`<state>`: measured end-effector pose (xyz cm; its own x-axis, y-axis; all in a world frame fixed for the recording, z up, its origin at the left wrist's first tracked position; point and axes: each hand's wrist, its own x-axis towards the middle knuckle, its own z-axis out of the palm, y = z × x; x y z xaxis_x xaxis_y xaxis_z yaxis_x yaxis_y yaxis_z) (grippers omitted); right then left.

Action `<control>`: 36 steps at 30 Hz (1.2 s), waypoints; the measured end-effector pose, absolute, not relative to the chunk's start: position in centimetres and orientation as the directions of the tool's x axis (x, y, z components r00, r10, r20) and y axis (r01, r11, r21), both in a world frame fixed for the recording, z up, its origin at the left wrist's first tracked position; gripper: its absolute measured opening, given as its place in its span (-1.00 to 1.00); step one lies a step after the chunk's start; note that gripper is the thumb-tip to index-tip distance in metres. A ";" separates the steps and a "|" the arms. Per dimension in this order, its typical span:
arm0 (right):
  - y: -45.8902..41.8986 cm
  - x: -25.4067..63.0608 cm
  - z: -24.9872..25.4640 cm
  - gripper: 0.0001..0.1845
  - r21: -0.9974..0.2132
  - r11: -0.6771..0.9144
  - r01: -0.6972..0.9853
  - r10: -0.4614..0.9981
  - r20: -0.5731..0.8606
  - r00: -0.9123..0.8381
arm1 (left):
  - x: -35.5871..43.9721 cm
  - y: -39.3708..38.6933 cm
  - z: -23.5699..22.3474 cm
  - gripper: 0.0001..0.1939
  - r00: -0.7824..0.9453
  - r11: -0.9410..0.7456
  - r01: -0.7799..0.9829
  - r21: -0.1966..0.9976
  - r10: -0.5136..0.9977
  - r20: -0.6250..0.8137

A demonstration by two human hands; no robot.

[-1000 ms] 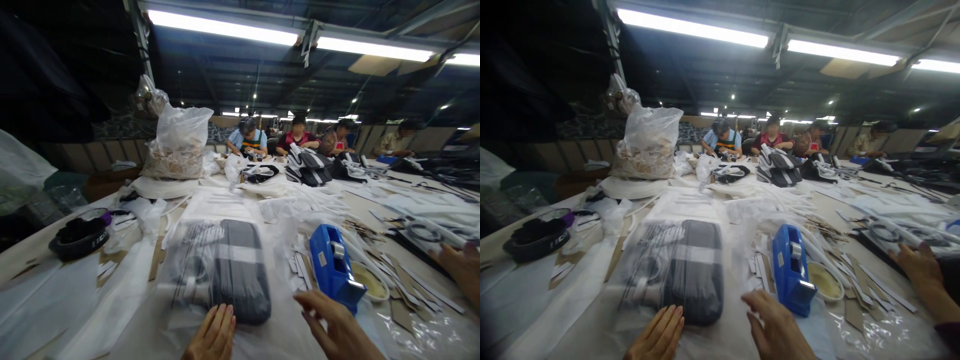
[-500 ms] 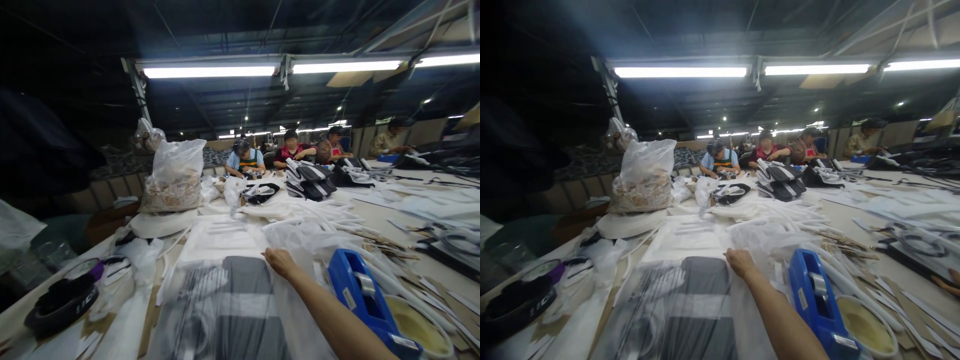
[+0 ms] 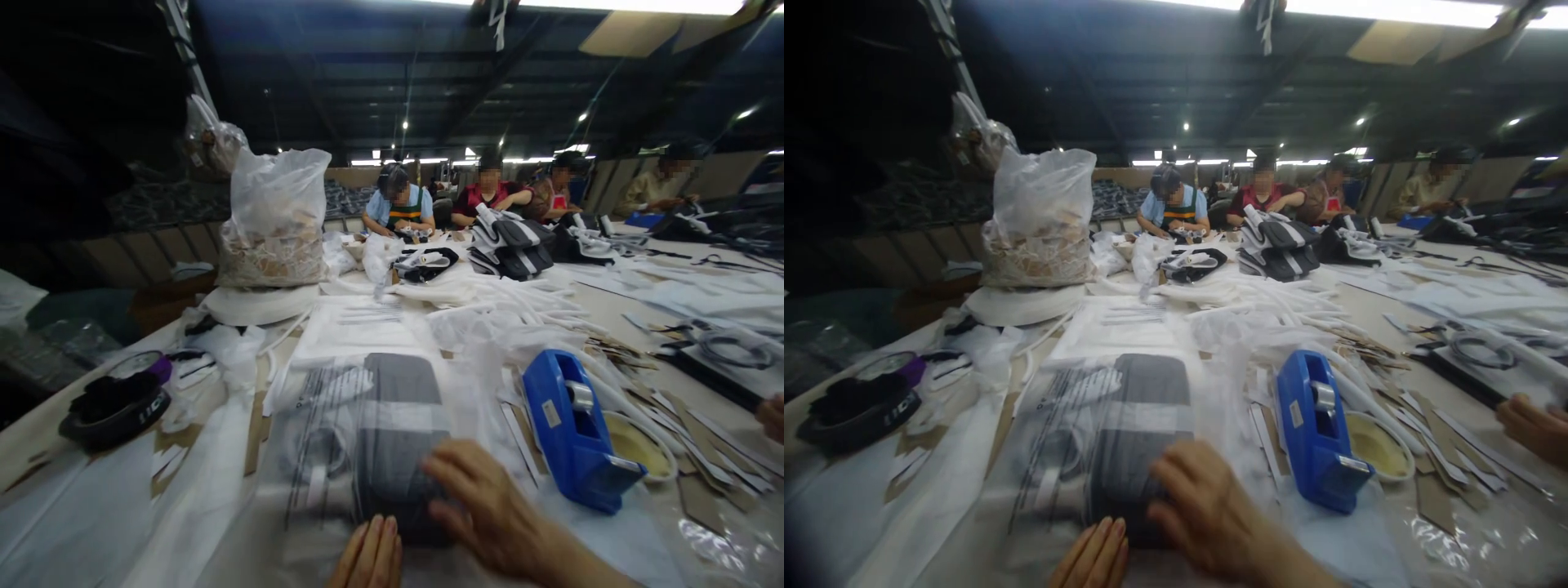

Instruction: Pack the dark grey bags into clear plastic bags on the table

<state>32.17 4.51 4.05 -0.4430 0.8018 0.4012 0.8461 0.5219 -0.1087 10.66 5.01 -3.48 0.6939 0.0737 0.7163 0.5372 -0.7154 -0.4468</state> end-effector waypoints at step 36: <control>3.5 30.7 3.6 -0.89 -0.578 -0.196 0.792 0.961 -0.275 0.037 | 15.1 8.5 7.1 -0.68 0.524 -0.548 0.834 0.058 0.756 -0.392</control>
